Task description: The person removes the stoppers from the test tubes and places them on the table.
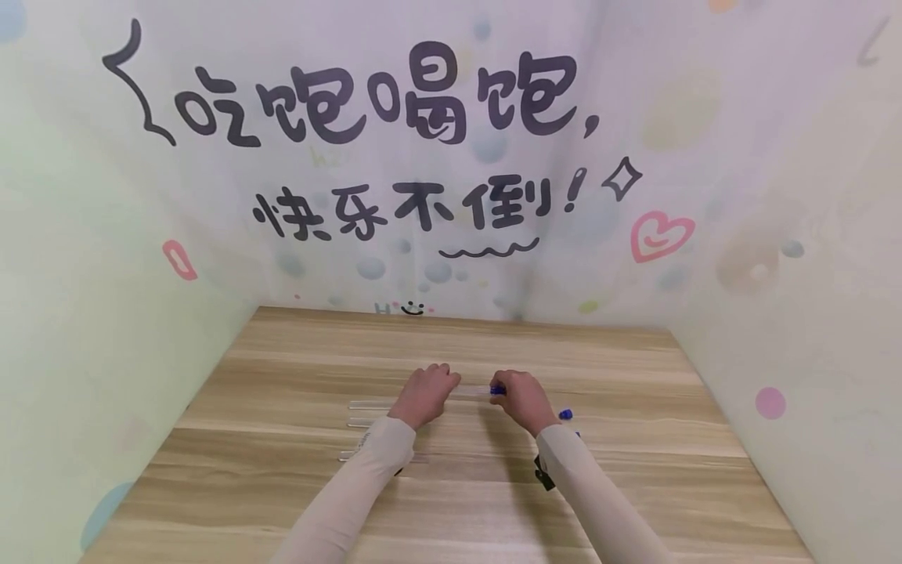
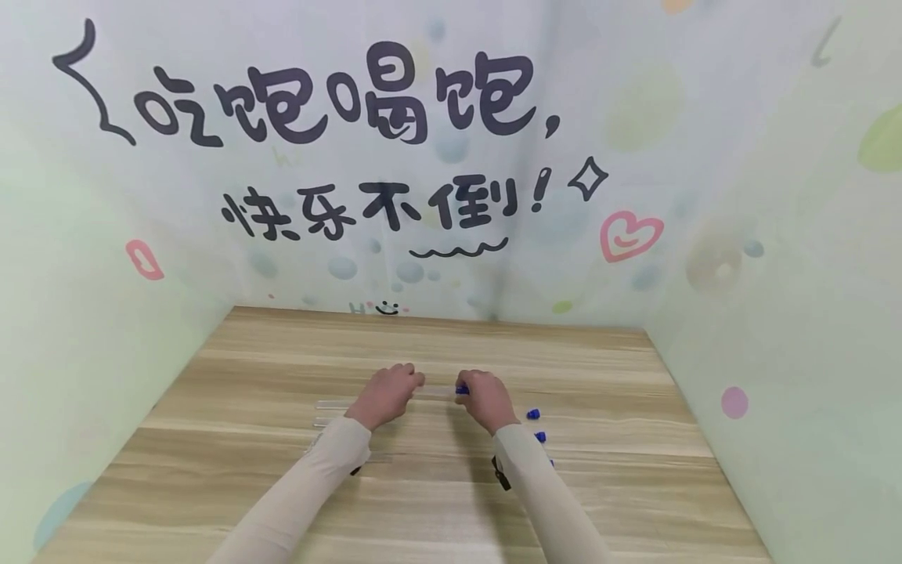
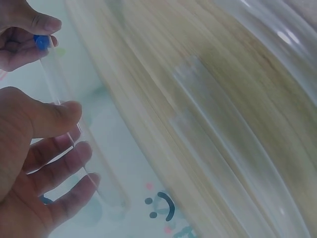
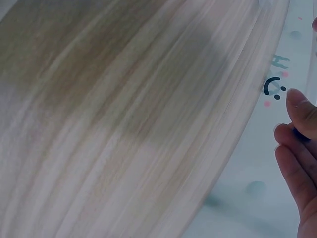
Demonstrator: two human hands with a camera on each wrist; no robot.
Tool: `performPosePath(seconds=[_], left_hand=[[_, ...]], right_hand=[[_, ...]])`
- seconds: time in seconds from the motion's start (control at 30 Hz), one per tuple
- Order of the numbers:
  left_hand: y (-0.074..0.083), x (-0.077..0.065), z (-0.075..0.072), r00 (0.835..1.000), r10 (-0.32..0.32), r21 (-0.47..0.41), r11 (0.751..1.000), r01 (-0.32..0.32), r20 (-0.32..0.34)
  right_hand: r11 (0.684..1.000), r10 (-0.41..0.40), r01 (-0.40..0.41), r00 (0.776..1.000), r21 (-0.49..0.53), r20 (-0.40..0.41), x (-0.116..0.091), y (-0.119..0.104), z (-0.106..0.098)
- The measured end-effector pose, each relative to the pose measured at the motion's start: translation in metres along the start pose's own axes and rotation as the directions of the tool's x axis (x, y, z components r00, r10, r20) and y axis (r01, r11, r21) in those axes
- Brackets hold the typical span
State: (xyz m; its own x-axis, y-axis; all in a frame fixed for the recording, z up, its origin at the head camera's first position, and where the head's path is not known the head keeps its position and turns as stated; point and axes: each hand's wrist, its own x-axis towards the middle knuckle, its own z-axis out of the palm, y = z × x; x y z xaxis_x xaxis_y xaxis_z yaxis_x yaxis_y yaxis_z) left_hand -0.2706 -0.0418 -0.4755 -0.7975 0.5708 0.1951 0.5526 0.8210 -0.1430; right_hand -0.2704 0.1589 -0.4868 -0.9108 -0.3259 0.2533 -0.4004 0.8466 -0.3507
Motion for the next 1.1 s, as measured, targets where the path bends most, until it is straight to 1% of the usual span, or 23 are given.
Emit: performPosePath(seconds=[0.23,0.4,0.5,0.67,0.83,0.9,1.0,1.1], left_hand=[[-0.001,0.002,0.001,0.999,-0.030,-0.038,0.999,0.030,0.015],[-0.002,0.002,0.004,0.999,-0.034,-0.030,0.999,0.034,0.013],[-0.002,0.002,0.005,1.000,-0.029,-0.024,0.999,0.029,0.001],[-0.003,0.002,0.005,1.000,-0.024,-0.005,1.000,0.024,-0.017],[-0.006,0.000,0.004,0.999,-0.020,0.048,0.999,0.022,-0.036],[-0.008,0.000,0.004,0.999,-0.019,0.064,0.998,0.022,-0.042],[-0.012,0.000,0.006,0.997,-0.021,0.065,0.998,0.026,-0.073],[-0.018,-0.001,0.008,0.993,-0.021,0.071,0.997,0.029,-0.118]], right_hand=[[0.999,-0.037,0.036,0.999,0.031,0.012,0.001,0.001,-0.001],[0.998,-0.056,0.056,0.998,0.006,0.015,-0.001,0.002,0.000],[0.999,-0.053,0.053,0.999,-0.007,0.009,-0.002,0.003,0.000],[1.000,-0.029,0.029,1.000,0.009,-0.008,-0.002,0.005,0.001],[1.000,0.007,-0.007,1.000,0.013,0.004,-0.005,0.010,-0.001],[1.000,0.013,-0.013,1.000,0.013,-0.004,-0.006,0.012,-0.002],[1.000,-0.002,0.002,0.999,-0.001,-0.051,-0.008,0.015,-0.005],[0.997,-0.061,0.056,0.989,-0.045,-0.133,-0.007,0.021,-0.006]])
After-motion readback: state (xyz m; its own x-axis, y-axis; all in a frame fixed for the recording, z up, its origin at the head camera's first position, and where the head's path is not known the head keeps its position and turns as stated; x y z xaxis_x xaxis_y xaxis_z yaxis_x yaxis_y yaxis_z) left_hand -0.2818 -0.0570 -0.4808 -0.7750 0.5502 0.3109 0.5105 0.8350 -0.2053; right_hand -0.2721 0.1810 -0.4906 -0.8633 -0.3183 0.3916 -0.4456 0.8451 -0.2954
